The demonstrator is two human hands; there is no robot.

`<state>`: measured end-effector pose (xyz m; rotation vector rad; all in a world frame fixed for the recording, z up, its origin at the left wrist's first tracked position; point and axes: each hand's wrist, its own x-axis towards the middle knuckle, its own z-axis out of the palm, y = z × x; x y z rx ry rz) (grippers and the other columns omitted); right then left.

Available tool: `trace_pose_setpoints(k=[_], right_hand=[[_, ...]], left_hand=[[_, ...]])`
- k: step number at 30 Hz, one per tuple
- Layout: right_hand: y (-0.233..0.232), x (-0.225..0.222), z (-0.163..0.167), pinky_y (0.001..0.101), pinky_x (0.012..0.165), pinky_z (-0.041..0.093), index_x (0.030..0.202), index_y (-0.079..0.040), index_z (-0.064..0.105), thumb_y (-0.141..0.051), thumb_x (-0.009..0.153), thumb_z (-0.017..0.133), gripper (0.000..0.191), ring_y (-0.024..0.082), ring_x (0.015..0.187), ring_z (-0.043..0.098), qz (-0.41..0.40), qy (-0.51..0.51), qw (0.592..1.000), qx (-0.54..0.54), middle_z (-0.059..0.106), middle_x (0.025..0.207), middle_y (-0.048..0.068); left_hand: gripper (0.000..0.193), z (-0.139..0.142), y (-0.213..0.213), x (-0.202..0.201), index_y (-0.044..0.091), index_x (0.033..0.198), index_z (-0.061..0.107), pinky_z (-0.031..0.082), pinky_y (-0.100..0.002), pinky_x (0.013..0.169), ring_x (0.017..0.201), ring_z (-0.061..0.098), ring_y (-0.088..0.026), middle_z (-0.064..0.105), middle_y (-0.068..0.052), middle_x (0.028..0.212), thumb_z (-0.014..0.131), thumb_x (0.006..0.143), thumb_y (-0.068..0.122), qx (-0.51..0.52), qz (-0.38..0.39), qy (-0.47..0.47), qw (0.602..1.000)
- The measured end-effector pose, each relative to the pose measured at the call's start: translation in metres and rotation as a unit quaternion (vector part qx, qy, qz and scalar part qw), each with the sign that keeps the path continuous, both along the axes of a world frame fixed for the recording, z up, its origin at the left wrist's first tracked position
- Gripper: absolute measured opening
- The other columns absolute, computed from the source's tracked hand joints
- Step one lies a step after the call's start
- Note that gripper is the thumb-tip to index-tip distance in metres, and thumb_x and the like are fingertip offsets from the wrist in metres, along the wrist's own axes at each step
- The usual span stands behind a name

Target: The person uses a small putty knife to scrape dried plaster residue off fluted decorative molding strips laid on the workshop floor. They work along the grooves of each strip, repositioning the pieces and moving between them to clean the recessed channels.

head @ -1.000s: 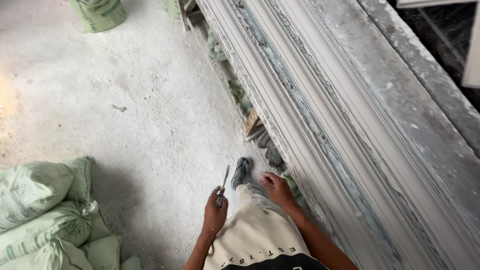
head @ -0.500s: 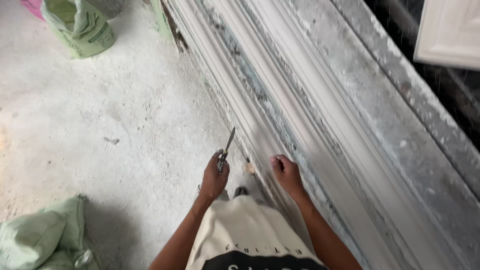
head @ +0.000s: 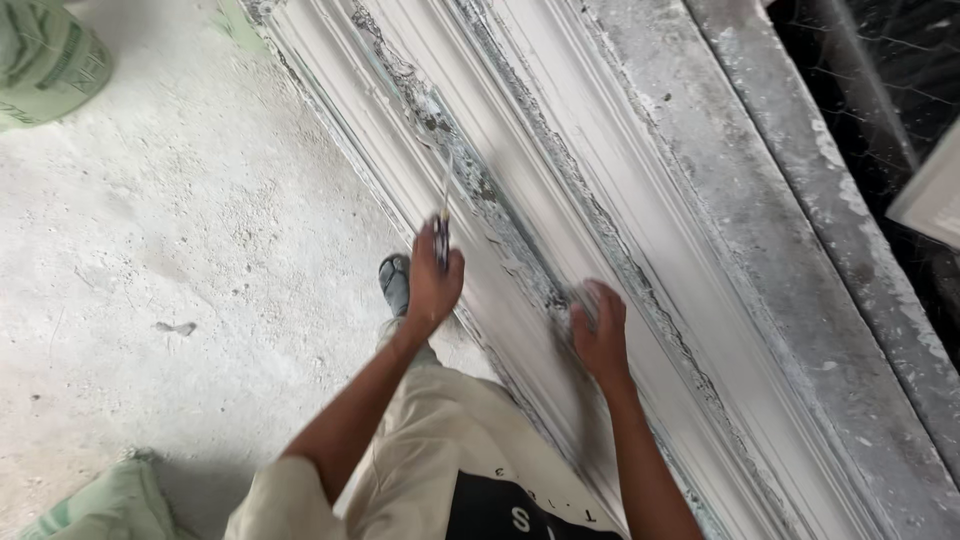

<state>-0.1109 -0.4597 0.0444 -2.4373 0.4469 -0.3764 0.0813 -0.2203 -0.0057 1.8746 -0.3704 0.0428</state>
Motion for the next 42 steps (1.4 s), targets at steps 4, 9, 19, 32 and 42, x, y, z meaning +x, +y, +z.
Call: trace_pose_setpoints(k=[4, 9, 19, 32, 42], right_hand=[[0.001, 0.093, -0.017, 0.0603, 0.126, 0.023, 0.148, -0.005, 0.049, -0.026, 0.101, 0.064, 0.053, 0.043, 0.151, 0.035, 0.048, 0.04, 0.991, -0.12, 0.044, 0.155, 0.023], [0.02, 0.148, -0.044, 0.068, 0.118, 0.015, 0.158, -0.01, 0.041, -0.042, 0.105, 0.053, 0.064, 0.051, 0.152, 0.02, -0.047, 0.187, 0.967, -0.167, 0.026, 0.167, 0.026], [0.018, 0.148, -0.045, 0.068, 0.119, 0.013, 0.159, -0.012, 0.038, -0.047, 0.102, 0.054, 0.069, 0.048, 0.153, 0.02, -0.054, 0.193, 0.97, -0.137, 0.024, 0.168, 0.023], [0.015, 0.153, -0.043, 0.0643, 0.12, 0.013, 0.156, -0.018, 0.042, -0.045, 0.097, 0.063, 0.068, 0.046, 0.152, 0.023, -0.069, 0.179, 0.973, -0.125, 0.027, 0.167, 0.02], [0.02, 0.155, -0.046, 0.0639, 0.118, 0.017, 0.154, -0.016, 0.044, -0.041, 0.094, 0.062, 0.068, 0.046, 0.15, 0.025, -0.082, 0.169, 0.968, -0.163, 0.03, 0.165, 0.019]], left_hand=[[0.058, 0.009, -0.027, 0.123, -0.009, 0.149, 0.041, 0.052, -0.051, 0.094, 0.107, 0.059, -0.045, 0.055, -0.031, 0.122, 0.057, 0.094, 0.004, 0.028, 0.005, 0.017, 0.999], [0.063, 0.016, -0.063, 0.18, -0.012, 0.153, 0.026, 0.054, -0.05, 0.088, 0.101, 0.061, -0.044, 0.051, -0.032, 0.124, 0.053, 0.101, 0.009, 0.06, 0.037, 0.047, 0.996], [0.065, 0.042, -0.081, 0.206, -0.009, 0.157, 0.018, 0.052, -0.055, 0.097, 0.111, 0.061, -0.053, 0.046, -0.042, 0.133, 0.046, 0.105, 0.018, 0.1, 0.015, 0.2, 0.974], [0.069, 0.041, -0.091, 0.246, -0.017, 0.152, 0.014, 0.047, -0.061, 0.101, 0.103, 0.061, -0.061, 0.051, -0.052, 0.118, 0.048, 0.102, 0.016, 0.114, 0.01, 0.179, 0.977], [0.065, 0.046, -0.081, 0.272, -0.016, 0.152, 0.025, 0.053, -0.059, 0.091, 0.1, 0.065, -0.056, 0.061, -0.045, 0.114, 0.048, 0.1, 0.016, 0.16, 0.024, 0.16, 0.974]])
